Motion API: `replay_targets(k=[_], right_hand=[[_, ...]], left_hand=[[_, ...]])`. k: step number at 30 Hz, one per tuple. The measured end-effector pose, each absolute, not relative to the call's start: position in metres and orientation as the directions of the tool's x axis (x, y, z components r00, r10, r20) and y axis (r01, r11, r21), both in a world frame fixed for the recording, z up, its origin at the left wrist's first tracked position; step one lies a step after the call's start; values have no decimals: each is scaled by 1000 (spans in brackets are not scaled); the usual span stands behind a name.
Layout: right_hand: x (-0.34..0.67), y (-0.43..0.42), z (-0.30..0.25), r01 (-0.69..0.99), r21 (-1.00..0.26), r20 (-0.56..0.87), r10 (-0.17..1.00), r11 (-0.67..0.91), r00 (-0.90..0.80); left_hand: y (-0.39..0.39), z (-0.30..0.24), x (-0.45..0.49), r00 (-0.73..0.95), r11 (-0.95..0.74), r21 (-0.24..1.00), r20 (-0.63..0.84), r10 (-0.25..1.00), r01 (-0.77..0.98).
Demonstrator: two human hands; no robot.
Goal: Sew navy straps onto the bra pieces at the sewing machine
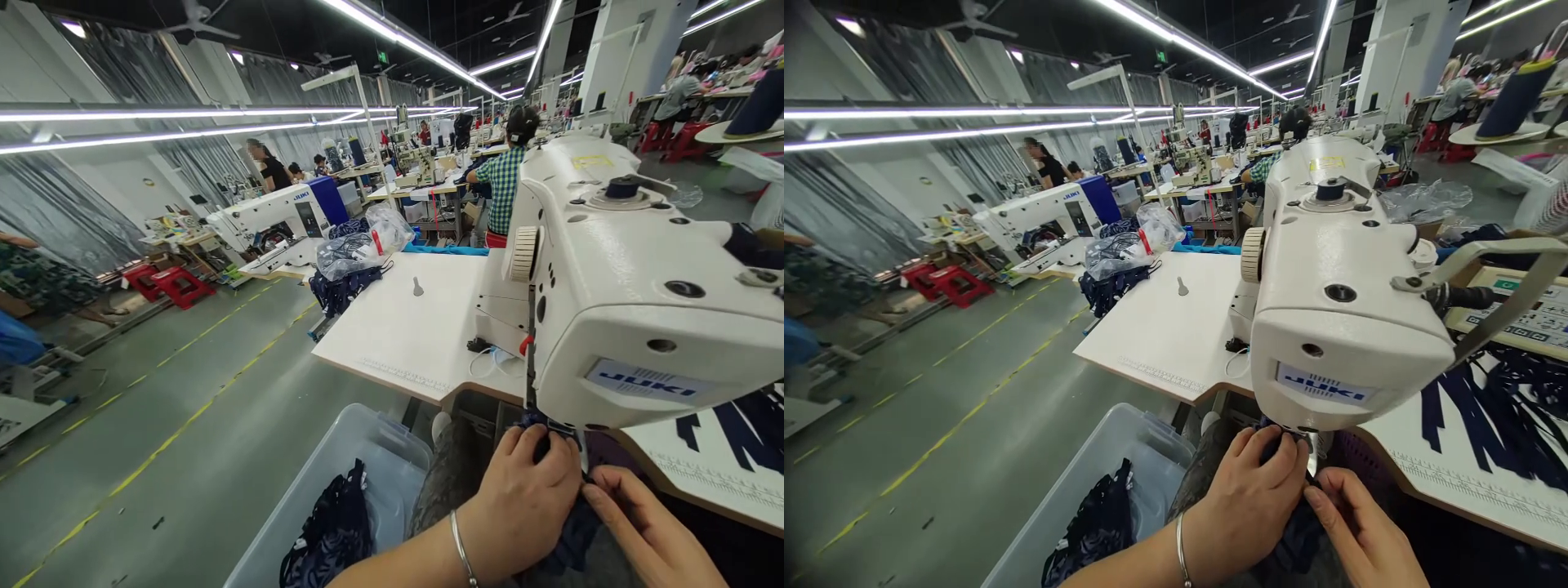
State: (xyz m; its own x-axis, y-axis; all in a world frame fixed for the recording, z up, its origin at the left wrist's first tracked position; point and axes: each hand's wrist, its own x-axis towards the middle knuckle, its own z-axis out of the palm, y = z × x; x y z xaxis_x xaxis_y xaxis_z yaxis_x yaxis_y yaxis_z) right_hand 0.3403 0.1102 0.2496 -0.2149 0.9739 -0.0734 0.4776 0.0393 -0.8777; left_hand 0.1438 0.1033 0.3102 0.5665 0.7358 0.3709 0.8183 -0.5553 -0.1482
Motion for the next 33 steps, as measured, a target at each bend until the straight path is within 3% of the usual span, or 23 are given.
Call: replay_targets(k=[4,7,10,12,15,17,19,21,23,27,30,33], right_hand=[[337,112,243,459,-886,-53,968,69,-247],[338,110,250,456,-876,28,960,159,-280],[342,100,274,443,-823,198,911,354,-361],[343,95,294,402,-767,286,828,500,-483],[337,100,312,400,-586,496,702,705,-511],[327,110,311,546,-435,570,688,716,-448],[316,122,303,694,-352,575,730,628,-369],[308,131,293,781,-399,514,822,481,-244],[304,137,286,772,-541,381,916,333,-128],[309,146,278,548,-825,83,988,141,-130],[315,151,275,377,-920,55,987,108,-149],[316,153,275,340,-934,84,991,114,-103]], left_hand=[[103,310,147,552,-561,-94,369,748,823],[101,316,148,516,-565,30,369,773,825],[95,325,141,513,-604,276,339,789,747],[89,330,132,580,-612,493,239,779,619],[87,329,120,586,-434,697,23,810,571],[90,323,118,421,-333,645,19,907,688],[96,314,120,254,-327,493,211,944,807],[101,306,123,215,-384,318,455,864,867],[103,301,125,315,-498,183,582,750,848],[103,299,128,539,-625,93,419,730,775],[102,298,133,486,-552,70,389,782,831],[103,298,140,446,-512,52,423,789,857]])
